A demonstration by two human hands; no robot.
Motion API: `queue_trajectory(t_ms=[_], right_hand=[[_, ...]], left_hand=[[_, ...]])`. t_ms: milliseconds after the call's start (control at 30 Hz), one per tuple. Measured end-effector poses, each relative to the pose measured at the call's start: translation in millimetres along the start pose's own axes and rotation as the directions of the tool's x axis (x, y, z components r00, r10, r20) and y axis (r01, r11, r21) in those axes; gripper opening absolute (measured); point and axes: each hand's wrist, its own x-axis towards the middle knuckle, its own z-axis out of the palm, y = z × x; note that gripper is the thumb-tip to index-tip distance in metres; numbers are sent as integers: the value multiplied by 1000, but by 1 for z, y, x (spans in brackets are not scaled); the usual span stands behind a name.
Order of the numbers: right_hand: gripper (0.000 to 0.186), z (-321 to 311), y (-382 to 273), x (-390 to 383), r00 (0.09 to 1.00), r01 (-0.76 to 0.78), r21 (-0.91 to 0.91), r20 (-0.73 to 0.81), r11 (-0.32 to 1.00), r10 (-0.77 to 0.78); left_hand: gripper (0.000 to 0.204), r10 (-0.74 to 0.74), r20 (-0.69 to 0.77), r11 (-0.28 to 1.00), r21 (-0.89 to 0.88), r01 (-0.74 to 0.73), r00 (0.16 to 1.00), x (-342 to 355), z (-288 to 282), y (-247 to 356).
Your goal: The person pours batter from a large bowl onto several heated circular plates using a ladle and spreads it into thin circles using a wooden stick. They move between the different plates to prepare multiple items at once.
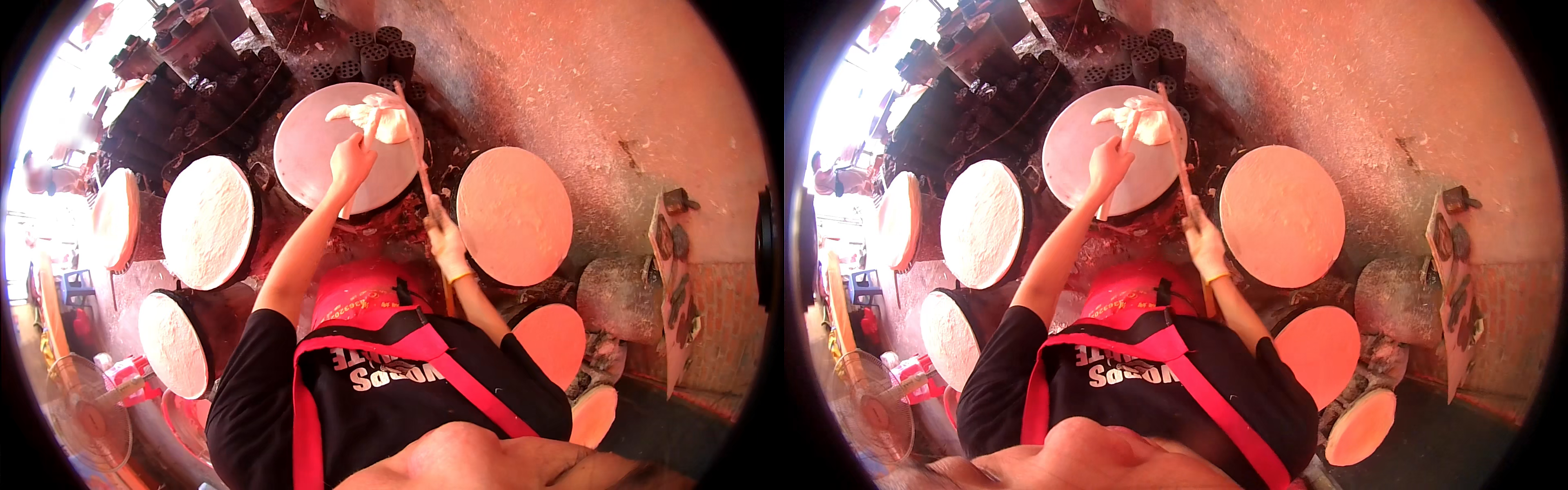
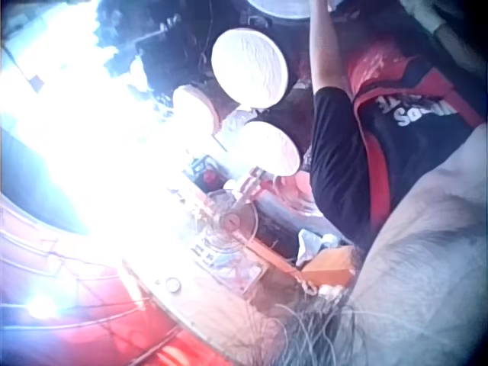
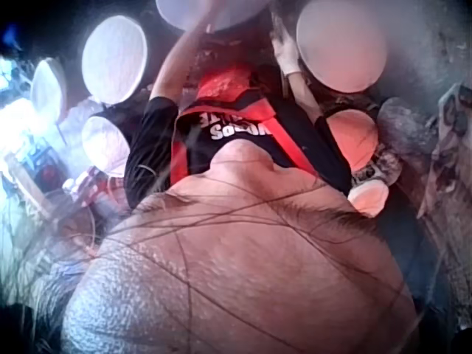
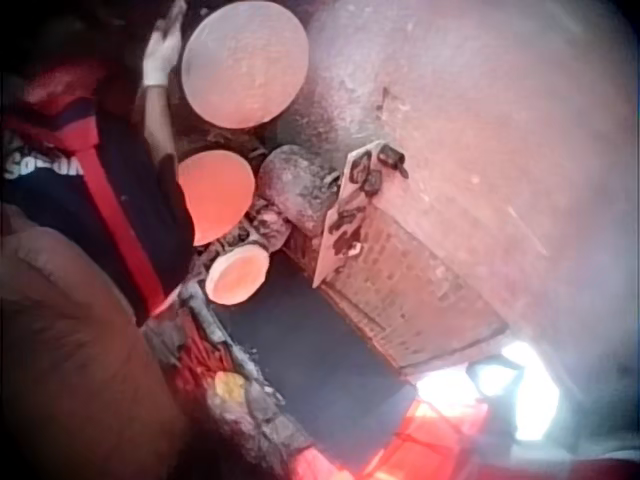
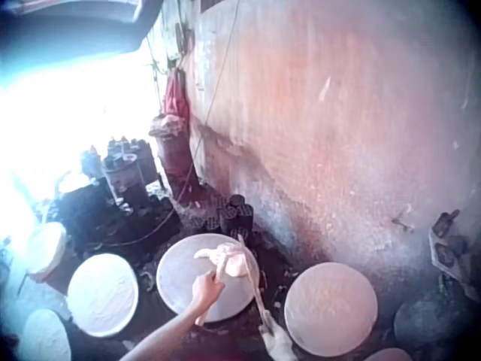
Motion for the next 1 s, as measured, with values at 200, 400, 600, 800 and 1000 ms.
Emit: queue_trajectory(t_ms=[200,400,600,800,1000], right_hand=[[50,25,-31,-6,996,-48,-648,-86,760,-11],[47,52,-30,23,984,-103,-593,-178,798,-6],[43,65,-61,64,899,-406,741,218,534,381],[40,128,-65,18,844,-320,799,-3,509,536],[38,153,-93,84,873,-411,684,106,602,475]], left_hand=[[8,-43,-283,999,-40,33,958,28,8,-19],[8,217,-335,949,293,-118,917,44,-43,-26],[7,129,-211,986,131,-103,969,52,-71,-33],[11,-181,39,953,-239,185,983,23,-81,-75],[17,-261,365,493,-746,448,894,-8,-117,-83]])
